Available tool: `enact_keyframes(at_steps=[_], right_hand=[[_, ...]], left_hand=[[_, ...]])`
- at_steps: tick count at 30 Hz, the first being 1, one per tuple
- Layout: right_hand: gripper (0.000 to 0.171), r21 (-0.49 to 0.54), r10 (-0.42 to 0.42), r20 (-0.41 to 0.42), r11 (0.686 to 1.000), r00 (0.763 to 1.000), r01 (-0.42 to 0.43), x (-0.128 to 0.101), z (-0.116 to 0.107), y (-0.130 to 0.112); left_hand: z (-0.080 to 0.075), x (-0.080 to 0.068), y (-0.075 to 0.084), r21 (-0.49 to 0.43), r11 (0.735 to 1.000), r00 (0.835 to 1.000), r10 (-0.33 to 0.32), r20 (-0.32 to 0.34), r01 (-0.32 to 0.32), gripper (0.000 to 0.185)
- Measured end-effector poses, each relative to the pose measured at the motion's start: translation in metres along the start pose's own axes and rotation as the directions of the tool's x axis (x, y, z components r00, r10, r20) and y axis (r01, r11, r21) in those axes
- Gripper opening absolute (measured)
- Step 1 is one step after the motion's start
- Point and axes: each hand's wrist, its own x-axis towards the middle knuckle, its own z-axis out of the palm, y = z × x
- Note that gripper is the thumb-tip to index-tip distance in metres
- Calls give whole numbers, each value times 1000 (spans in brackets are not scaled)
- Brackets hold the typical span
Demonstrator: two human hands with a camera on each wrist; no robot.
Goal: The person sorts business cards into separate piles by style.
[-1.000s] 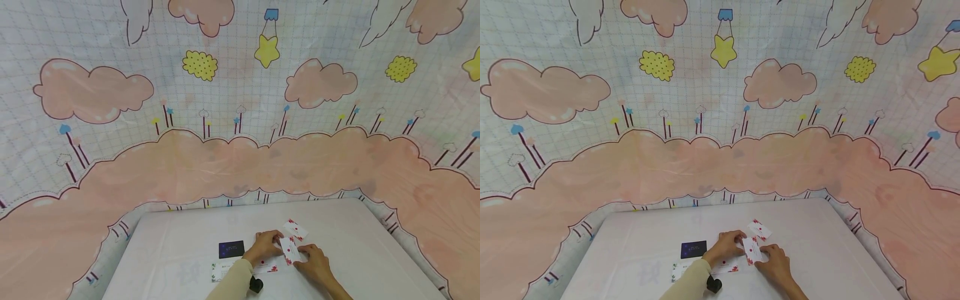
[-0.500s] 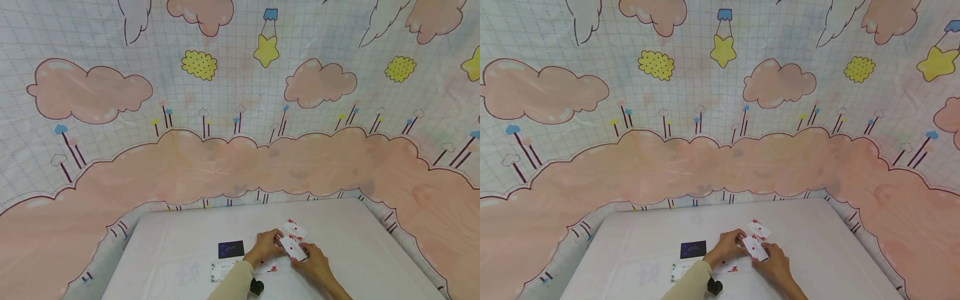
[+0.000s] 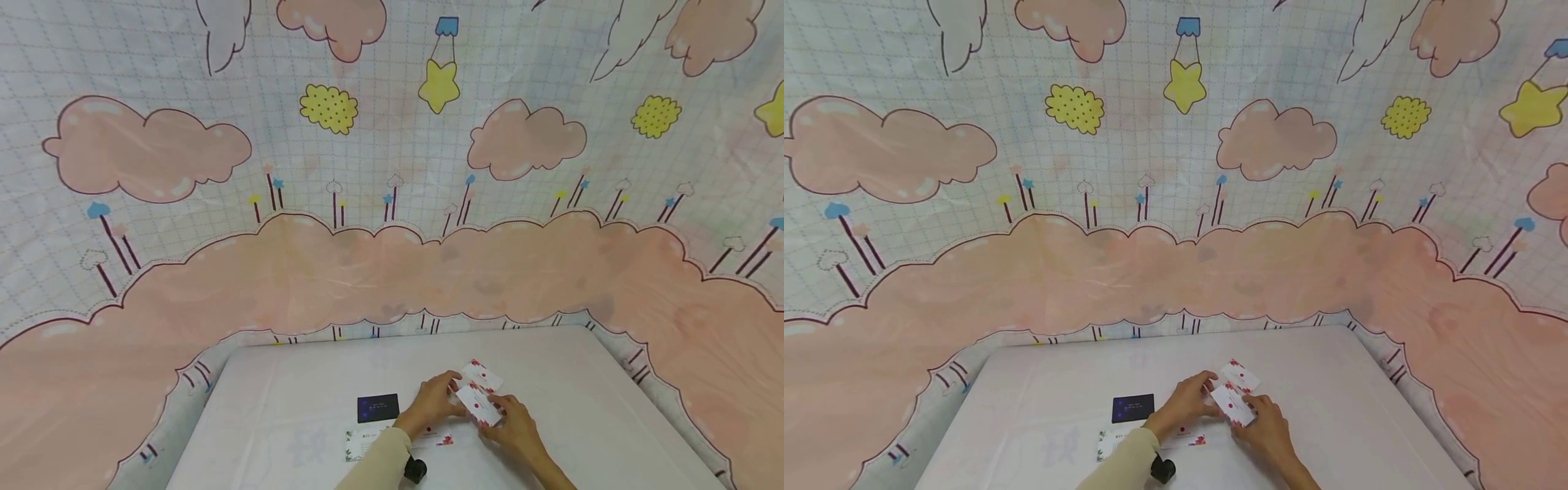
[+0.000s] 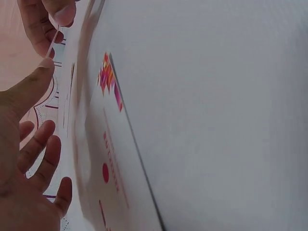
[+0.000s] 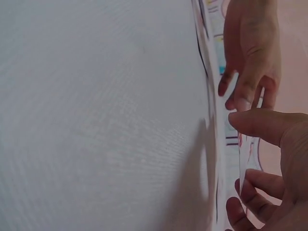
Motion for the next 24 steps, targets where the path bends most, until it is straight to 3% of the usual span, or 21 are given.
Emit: enact_keyframes(at_steps=[7, 15, 24], right_hand=[[63, 19, -59, 2, 998, 998, 59, -1, -2, -4], [61, 17, -83, 24, 996, 996, 82, -1, -4, -10], [58, 5, -157, -2, 988, 988, 158, -3, -7, -17]], left_hand=[[-11, -5, 3, -13, 1000, 997, 28, 72, -27, 71], [-23, -13, 4, 27, 997, 993, 68, 96, -71, 73], [-28, -18, 5, 158, 979, 985, 110, 132, -131, 71]])
